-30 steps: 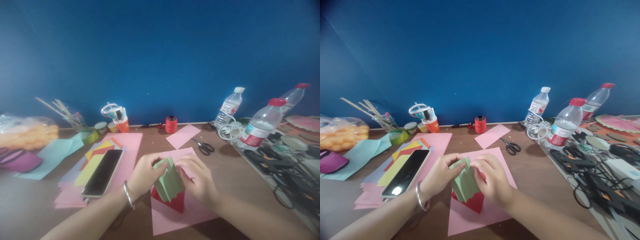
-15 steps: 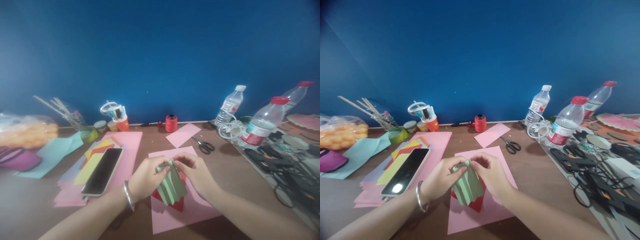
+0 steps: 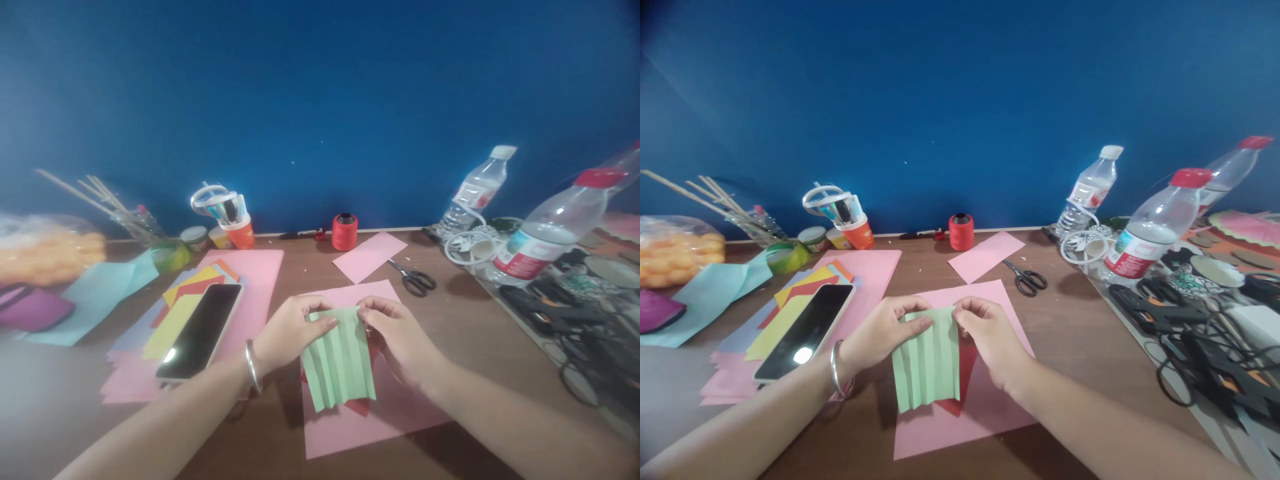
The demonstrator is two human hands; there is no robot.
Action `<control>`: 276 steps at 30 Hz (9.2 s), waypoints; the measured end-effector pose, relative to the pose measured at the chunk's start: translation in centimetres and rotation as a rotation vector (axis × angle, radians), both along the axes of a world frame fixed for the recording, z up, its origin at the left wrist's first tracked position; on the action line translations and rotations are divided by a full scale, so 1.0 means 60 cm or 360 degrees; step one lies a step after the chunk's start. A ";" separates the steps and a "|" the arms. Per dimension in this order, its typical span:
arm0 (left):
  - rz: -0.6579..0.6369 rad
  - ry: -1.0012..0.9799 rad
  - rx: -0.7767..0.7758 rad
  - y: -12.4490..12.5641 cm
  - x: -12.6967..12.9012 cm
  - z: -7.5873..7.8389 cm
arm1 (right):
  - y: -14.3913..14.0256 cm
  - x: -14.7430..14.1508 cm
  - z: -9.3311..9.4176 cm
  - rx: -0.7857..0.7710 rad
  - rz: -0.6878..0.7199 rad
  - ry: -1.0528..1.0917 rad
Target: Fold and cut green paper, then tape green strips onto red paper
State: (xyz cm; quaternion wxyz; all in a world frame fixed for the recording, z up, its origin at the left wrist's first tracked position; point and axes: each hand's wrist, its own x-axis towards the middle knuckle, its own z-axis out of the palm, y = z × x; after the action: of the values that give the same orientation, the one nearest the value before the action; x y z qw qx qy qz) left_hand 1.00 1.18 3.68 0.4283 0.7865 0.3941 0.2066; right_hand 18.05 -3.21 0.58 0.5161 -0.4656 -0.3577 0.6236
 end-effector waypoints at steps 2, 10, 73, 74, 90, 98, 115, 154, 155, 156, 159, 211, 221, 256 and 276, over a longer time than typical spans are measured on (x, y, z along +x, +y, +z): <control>0.0006 0.0052 0.0019 0.001 0.002 -0.004 | 0.001 0.000 -0.002 0.0001 0.0016 -0.0072; 0.0050 0.0098 -0.0154 0.006 0.014 -0.015 | 0.005 -0.001 -0.015 0.0094 0.0176 -0.0275; 0.0118 -0.0196 -0.0274 -0.026 0.023 -0.023 | -0.012 -0.001 -0.008 0.0254 0.0320 -0.0293; 0.0131 -0.0195 -0.0274 -0.025 0.023 -0.024 | -0.011 0.000 -0.007 0.0243 0.0302 -0.0292; 0.0301 -0.0530 -0.0676 -0.006 0.020 -0.030 | 0.021 0.027 -0.003 0.0169 -0.0242 -0.0379; 0.0430 -0.0625 -0.0606 0.003 0.015 -0.038 | 0.039 0.043 -0.014 0.0188 -0.0270 -0.0289; 0.0437 -0.0351 0.0194 0.007 -0.002 -0.008 | 0.039 0.042 -0.009 0.0495 0.0065 -0.0646; 0.0209 -0.0255 0.0165 -0.044 -0.004 0.036 | -0.014 0.025 0.031 0.0891 -0.0057 -0.0471; 0.0216 -0.0236 0.0180 -0.045 -0.004 0.037 | -0.014 0.024 0.031 0.0917 -0.0086 -0.0499; 0.0237 -0.0226 0.0202 -0.046 -0.003 0.037 | -0.013 0.023 0.031 0.0947 -0.0120 -0.0541; 0.0351 -0.0213 0.0303 -0.048 -0.002 0.038 | -0.012 0.023 0.030 0.1014 -0.0230 -0.0683; 0.0262 -0.0044 0.0684 -0.046 0.005 0.031 | -0.008 0.024 0.049 0.1668 -0.0180 -0.1907; 0.0166 -0.0082 0.0765 -0.063 0.022 0.027 | -0.023 0.006 0.051 0.1697 -0.0293 -0.1970; 0.0115 0.0090 0.1592 -0.061 0.014 0.018 | -0.022 0.002 0.025 0.1536 -0.0055 -0.1557; 0.0393 0.0193 0.1681 -0.013 -0.031 0.049 | -0.029 0.024 0.049 0.1404 -0.0310 -0.1289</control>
State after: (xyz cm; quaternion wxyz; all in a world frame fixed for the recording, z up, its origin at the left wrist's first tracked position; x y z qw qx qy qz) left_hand -0.88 0.42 6.64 -0.0760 0.8530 0.3501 0.3796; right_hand 19.46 -4.96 3.55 0.5378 -0.4387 -0.7062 0.1397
